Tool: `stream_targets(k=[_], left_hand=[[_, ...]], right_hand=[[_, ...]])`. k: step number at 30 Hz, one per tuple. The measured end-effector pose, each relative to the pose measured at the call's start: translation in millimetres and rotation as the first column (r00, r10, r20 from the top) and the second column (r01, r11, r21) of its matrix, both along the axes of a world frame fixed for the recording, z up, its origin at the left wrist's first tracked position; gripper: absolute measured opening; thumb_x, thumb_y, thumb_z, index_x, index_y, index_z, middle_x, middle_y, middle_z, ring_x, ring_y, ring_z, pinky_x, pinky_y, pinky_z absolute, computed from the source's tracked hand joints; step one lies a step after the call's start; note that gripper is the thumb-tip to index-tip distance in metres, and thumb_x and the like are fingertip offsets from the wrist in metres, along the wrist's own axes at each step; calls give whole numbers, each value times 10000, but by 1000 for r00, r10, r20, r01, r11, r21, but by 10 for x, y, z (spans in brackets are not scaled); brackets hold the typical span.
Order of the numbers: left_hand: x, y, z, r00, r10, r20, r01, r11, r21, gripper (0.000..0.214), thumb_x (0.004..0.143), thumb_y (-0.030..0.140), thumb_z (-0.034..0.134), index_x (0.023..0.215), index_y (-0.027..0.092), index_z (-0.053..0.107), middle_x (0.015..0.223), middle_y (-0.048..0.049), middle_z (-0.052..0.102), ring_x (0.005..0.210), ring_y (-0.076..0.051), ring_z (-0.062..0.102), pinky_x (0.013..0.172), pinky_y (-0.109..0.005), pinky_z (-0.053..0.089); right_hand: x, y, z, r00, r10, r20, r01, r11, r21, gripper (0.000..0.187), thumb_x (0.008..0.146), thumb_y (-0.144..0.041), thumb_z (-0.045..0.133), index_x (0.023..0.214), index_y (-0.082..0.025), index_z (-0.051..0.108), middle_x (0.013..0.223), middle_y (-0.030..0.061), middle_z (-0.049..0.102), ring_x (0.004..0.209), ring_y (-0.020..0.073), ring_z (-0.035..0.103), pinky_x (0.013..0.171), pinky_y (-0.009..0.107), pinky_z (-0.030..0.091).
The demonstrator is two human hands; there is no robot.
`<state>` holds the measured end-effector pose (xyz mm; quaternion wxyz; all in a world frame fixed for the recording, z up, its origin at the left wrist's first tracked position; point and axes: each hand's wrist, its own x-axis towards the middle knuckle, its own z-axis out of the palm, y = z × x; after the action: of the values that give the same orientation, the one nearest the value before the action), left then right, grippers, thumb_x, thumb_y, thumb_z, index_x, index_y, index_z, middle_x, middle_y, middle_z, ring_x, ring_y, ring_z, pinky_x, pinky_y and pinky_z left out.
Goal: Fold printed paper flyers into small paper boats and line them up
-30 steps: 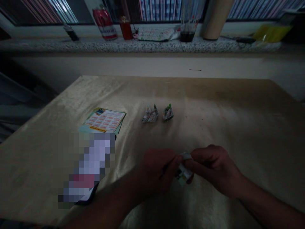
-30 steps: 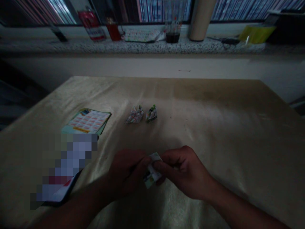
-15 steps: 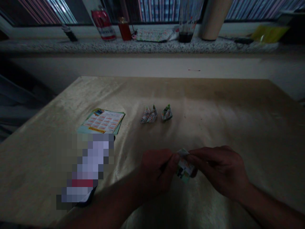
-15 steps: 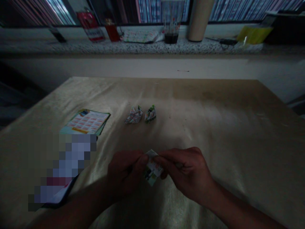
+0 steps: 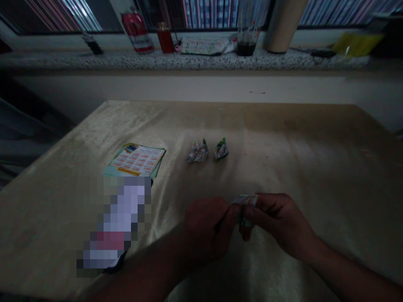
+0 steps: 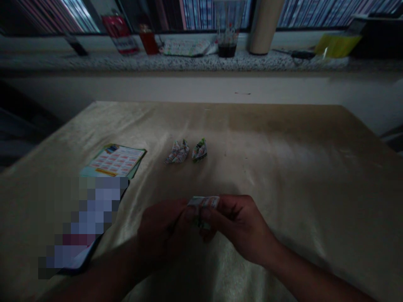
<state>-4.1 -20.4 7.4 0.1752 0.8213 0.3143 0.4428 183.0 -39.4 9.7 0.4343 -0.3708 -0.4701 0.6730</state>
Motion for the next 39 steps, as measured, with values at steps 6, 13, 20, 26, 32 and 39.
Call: stream_targets(k=[6,13,20,26,32,39], left_hand=[[39,-22,42,984,-75,164,109,972,-207,352,1019,179,456,743,162,674,578,9,655,453,-80,540,473,-201,389],[-87,136,6,974,-196,112,226,864,-451,228,912,257,642,745,123,719,562,1,662,470,-89,567,477,-178,425],[-69,87,33,978,-77,196,158,883,-442,102,896,184,697,838,156,776,622,0,747,510,-85,669,522,-148,499],[-20,76,31,936,18,352,238,702,-671,111,874,198,708,792,131,741,639,-32,758,532,-122,706,508,-174,551],[-71,120,73,938,-117,325,340,476,-811,155,876,208,703,754,116,726,645,-33,737,531,-111,702,500,-153,536],[-32,96,23,825,55,563,503,386,-773,114,852,241,761,847,128,776,673,-39,752,506,-123,697,478,-186,581]], right_hand=[[22,-32,43,971,-141,194,88,962,259,163,887,-221,740,743,-148,751,584,23,737,495,117,704,481,159,557],[230,44,94,898,24,440,-179,932,314,208,915,-252,705,739,-143,734,580,23,726,473,108,675,449,158,516],[220,53,74,870,-72,488,-124,926,358,136,906,-260,723,822,-156,746,656,15,745,566,103,685,526,165,524],[165,56,89,926,-96,365,-20,953,302,180,903,-305,733,821,-159,798,651,37,760,539,122,691,503,183,541],[228,69,72,938,69,340,-125,981,146,158,884,-310,755,955,-190,830,665,31,755,548,108,680,509,170,552],[177,56,58,989,-23,146,10,996,87,121,864,-241,769,959,-211,839,692,40,779,547,113,703,523,176,587]])
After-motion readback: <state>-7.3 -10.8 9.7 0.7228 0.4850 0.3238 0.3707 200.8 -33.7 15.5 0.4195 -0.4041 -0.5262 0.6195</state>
